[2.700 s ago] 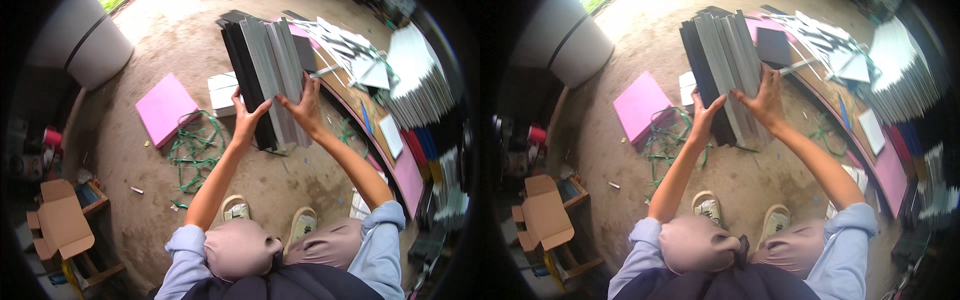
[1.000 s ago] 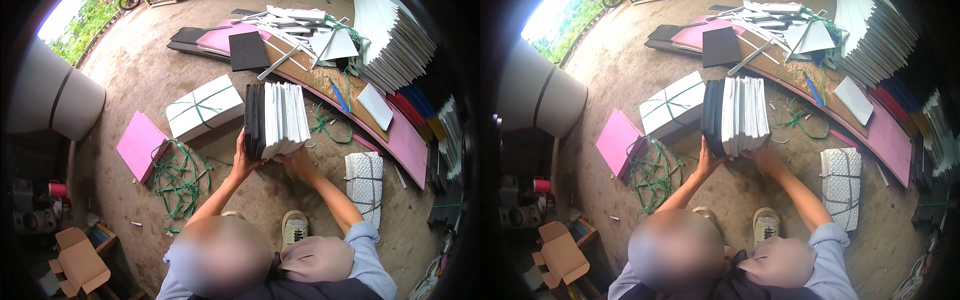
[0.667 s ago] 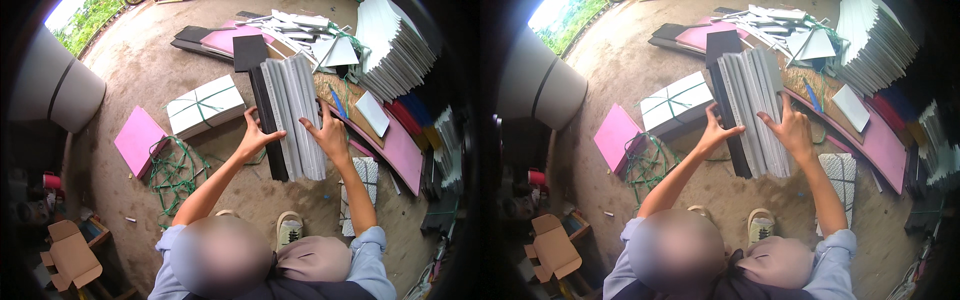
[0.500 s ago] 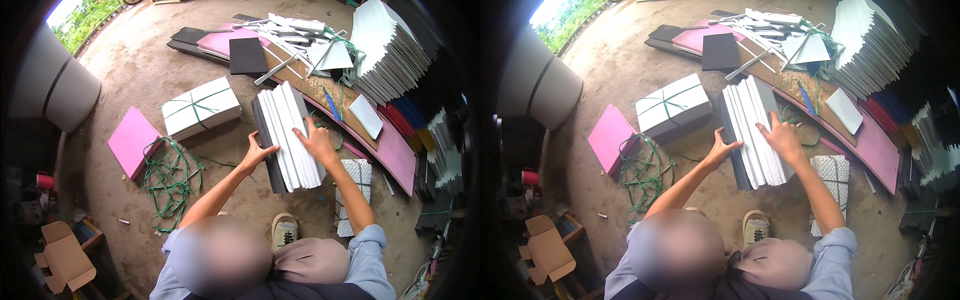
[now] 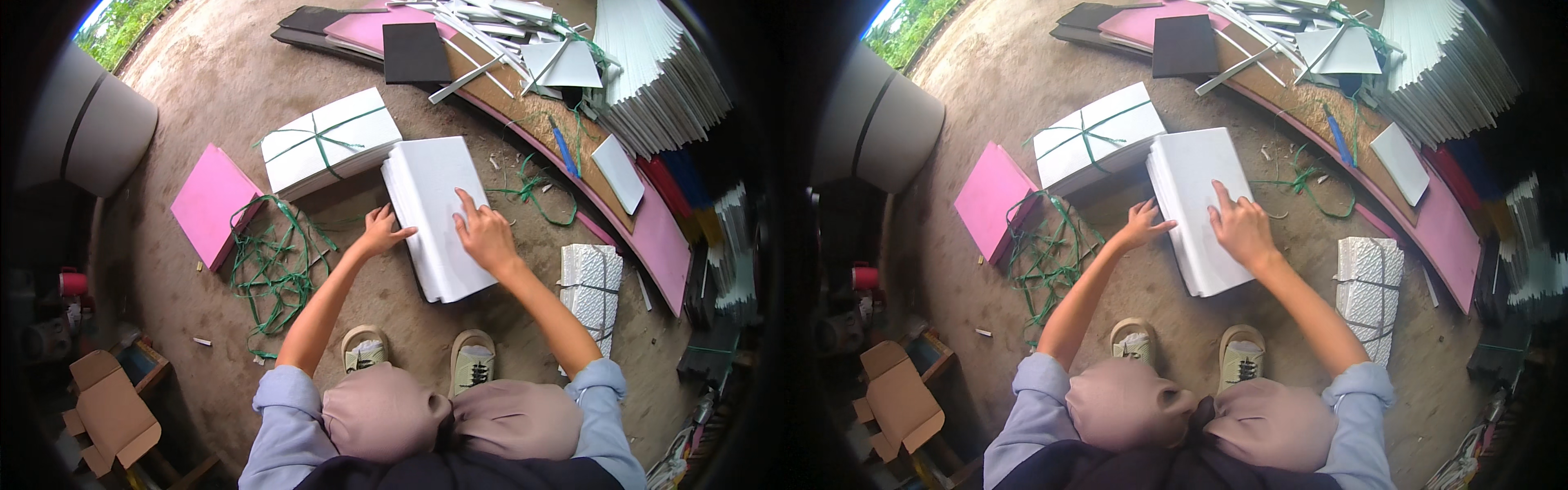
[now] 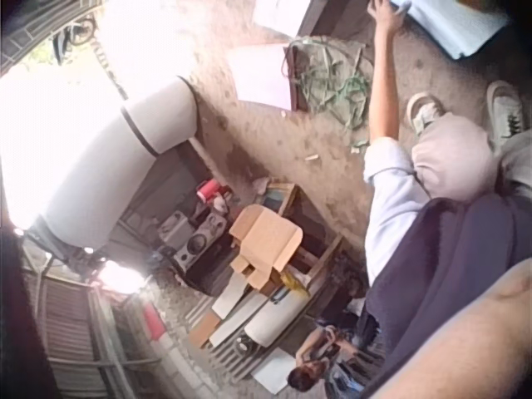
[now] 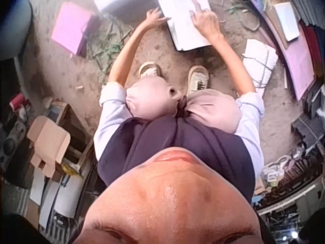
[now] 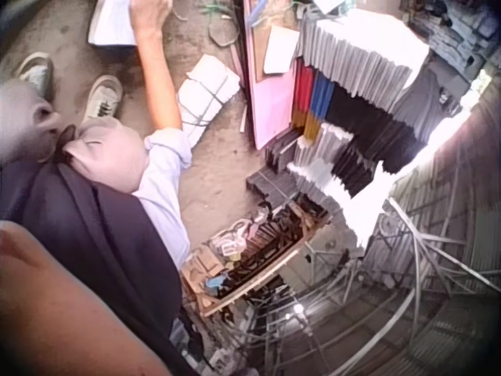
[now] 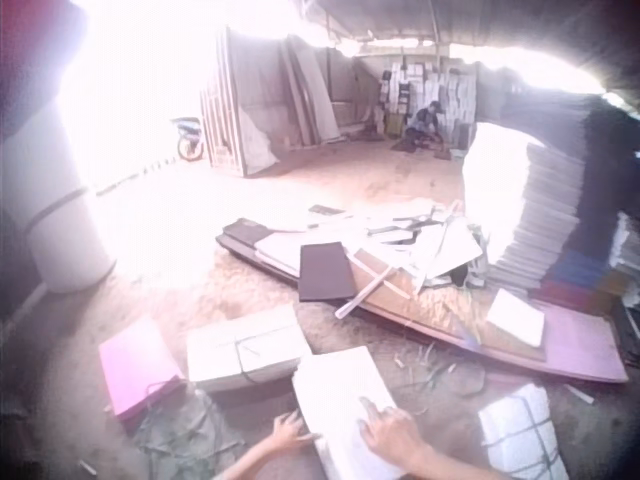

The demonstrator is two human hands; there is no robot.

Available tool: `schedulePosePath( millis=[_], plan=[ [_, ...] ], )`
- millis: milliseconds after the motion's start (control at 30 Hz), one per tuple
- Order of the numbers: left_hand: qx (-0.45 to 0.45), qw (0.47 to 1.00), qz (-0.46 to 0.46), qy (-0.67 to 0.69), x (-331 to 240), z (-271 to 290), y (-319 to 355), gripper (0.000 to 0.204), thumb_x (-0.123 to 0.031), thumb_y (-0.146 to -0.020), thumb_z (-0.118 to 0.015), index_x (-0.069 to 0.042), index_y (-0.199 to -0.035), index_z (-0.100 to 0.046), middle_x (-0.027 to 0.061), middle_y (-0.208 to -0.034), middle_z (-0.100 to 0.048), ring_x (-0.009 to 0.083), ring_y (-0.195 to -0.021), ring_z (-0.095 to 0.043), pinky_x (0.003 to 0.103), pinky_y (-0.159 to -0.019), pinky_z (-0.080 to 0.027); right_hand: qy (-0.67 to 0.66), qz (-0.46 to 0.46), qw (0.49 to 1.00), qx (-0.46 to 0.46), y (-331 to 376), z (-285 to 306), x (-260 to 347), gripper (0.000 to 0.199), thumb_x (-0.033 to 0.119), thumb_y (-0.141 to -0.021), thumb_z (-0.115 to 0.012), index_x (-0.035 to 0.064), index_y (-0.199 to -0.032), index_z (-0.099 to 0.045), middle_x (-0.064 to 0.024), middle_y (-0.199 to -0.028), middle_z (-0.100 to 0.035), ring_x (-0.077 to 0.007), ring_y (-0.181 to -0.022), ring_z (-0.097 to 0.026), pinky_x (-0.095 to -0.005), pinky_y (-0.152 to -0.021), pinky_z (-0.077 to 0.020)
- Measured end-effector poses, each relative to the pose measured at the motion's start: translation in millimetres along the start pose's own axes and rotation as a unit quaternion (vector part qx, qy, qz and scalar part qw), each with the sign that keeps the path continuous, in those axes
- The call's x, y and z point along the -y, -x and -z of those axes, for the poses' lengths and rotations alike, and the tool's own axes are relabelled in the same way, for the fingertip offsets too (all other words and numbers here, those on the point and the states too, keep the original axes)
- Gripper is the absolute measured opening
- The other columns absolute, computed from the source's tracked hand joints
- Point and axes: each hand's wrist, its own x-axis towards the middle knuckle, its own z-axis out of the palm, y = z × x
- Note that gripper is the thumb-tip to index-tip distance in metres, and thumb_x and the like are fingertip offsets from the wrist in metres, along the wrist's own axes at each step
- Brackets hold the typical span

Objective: The person gathers stacks of white and black paper sheets on the floor and ties them with green plastic strapping. They wrap the strapping around each stack, pull it tight, and tie knots to secure the bundles.

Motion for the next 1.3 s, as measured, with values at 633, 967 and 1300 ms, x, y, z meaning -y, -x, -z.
schedulePosePath(
  millis=[633,967,1300],
  plan=[
    [-0.315,0.932,-0.054,-0.17,27.4,-30.3,-3.5,0.038,-0.01,-0.07,-0.061,-0.005,-0.107,-0.051,0.0104,-0.104,-0.05,0.0272,-0.102,-0.045,0.04,-0.086,-0.035,-0.263,-0.093,0.952,-0.126,25.2,-49.8,-53.9,0.051,0.018,-0.076,-0.06,0.0062,-0.122,-0.04,-0.0149,-0.115,-0.048,-0.0295,-0.106,-0.043,-0.0366,-0.093,-0.0326],
    [-0.279,0.935,-0.016,-0.217,19.0,-29.0,-2.9,0.034,-0.008,-0.069,-0.061,-0.002,-0.101,-0.052,0.0125,-0.103,-0.052,0.0283,-0.099,-0.047,0.04,-0.083,-0.037,0.052,-0.083,0.994,-0.055,-19.7,-96.1,-118.3,0.018,0.005,-0.074,-0.053,0.0052,-0.091,-0.059,-0.0103,-0.096,-0.051,-0.0254,-0.098,-0.043,-0.0379,-0.081,-0.039],
    [-0.241,0.964,-0.018,-0.114,5.4,-50.5,9.1,0.019,-0.003,-0.071,-0.057,0.003,-0.088,-0.052,0.0189,-0.087,-0.057,0.0354,-0.083,-0.056,0.044,-0.07,-0.046,0.014,-0.01,0.993,0.115,1.8,-106.7,-121.0,0.014,0.003,-0.075,-0.046,0.0051,-0.084,-0.056,-0.0144,-0.076,-0.061,-0.03,-0.075,-0.061,-0.0389,-0.066,-0.0469]
  ],
)
